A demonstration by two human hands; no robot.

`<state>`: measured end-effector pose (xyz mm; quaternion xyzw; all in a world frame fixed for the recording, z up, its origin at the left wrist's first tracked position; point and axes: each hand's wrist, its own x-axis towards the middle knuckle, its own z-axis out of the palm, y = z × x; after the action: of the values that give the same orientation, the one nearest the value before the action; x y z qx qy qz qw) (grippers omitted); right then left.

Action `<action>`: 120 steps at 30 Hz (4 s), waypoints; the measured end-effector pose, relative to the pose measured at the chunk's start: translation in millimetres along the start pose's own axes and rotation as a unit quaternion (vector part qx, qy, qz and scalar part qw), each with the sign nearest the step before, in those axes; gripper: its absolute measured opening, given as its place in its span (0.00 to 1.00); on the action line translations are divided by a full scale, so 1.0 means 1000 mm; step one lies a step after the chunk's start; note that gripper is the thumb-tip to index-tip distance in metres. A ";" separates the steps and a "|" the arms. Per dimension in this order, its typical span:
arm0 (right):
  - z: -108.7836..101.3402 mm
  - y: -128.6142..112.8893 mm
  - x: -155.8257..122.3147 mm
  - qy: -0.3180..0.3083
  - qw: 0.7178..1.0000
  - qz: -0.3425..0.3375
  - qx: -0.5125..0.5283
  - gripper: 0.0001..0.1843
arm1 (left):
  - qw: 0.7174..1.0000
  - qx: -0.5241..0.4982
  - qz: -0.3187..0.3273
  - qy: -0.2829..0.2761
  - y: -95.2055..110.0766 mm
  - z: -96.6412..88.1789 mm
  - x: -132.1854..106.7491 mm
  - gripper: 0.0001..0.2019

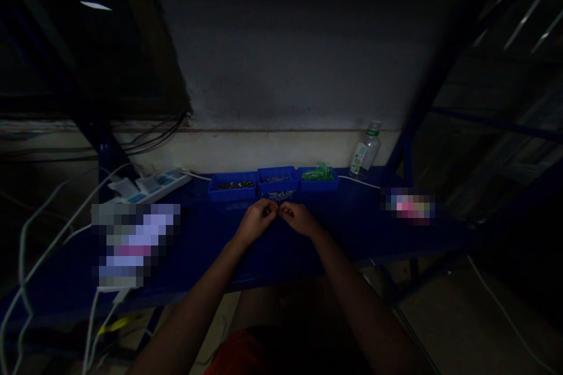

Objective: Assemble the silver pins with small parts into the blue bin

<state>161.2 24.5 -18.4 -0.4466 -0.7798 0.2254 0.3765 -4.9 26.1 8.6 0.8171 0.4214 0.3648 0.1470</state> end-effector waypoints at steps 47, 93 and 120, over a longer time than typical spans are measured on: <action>0.000 0.006 0.004 0.034 0.997 0.040 0.051 0.09 | 0.994 0.093 -0.010 -0.049 -0.020 0.010 0.004 0.11; 0.005 0.010 0.005 0.020 0.996 -0.033 -0.075 0.09 | 0.998 -0.027 -0.005 -0.048 -0.014 0.002 0.003 0.09; -0.003 0.004 0.005 0.110 0.994 -0.015 -0.004 0.10 | 0.995 -0.078 -0.030 -0.050 -0.022 0.006 0.006 0.14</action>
<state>163.9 30.9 -16.9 -0.4588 -0.7412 0.1664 0.4610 -10.9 44.2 -4.5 0.8076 0.4076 0.3505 0.2422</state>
